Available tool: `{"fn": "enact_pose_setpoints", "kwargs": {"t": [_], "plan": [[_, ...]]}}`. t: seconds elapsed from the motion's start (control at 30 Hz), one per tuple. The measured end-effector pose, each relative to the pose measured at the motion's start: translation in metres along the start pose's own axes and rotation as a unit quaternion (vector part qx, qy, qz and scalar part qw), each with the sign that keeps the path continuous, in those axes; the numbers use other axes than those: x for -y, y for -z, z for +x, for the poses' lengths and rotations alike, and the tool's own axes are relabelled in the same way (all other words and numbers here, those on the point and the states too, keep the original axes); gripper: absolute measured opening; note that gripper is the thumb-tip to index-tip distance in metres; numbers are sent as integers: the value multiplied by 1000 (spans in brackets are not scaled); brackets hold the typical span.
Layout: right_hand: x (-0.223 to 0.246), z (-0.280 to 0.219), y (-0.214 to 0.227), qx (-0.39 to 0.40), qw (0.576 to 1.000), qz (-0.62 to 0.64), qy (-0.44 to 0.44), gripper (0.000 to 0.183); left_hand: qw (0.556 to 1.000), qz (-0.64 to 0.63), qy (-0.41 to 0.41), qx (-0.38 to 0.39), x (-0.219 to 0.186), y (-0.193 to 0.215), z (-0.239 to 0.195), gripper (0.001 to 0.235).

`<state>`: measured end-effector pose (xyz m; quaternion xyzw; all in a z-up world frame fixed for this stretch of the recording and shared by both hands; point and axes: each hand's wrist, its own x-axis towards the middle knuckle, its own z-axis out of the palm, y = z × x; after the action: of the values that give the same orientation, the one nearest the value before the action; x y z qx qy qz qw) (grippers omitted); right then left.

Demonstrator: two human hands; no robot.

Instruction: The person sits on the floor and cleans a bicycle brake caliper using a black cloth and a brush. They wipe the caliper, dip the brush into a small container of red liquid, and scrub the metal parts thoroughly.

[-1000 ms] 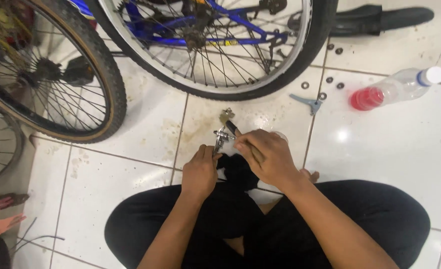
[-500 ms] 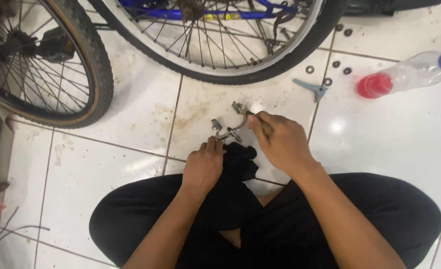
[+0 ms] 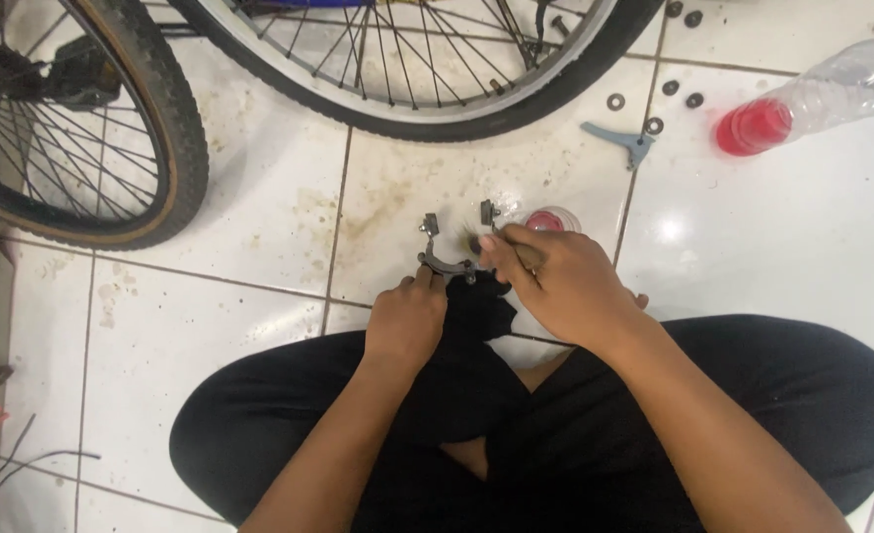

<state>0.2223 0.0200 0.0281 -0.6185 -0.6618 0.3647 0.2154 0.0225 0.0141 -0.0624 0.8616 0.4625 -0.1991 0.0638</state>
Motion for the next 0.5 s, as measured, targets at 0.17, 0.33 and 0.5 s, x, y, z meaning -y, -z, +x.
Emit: {"fn": "enact_pose_setpoints", "kwargs": {"t": [0.17,0.33,0.5], "plan": [[-10,5,-30,-37,997,74,5,39,1000,23,-3,5,-1,-13,0,9],[-24,12,-51,13,997,71,14,41,1000,12,-3,16,-1,-17,1,4],[-18,13,-47,85,993,-5,80,33,1000,7,-2,23,-3,-23,2,3]]}}
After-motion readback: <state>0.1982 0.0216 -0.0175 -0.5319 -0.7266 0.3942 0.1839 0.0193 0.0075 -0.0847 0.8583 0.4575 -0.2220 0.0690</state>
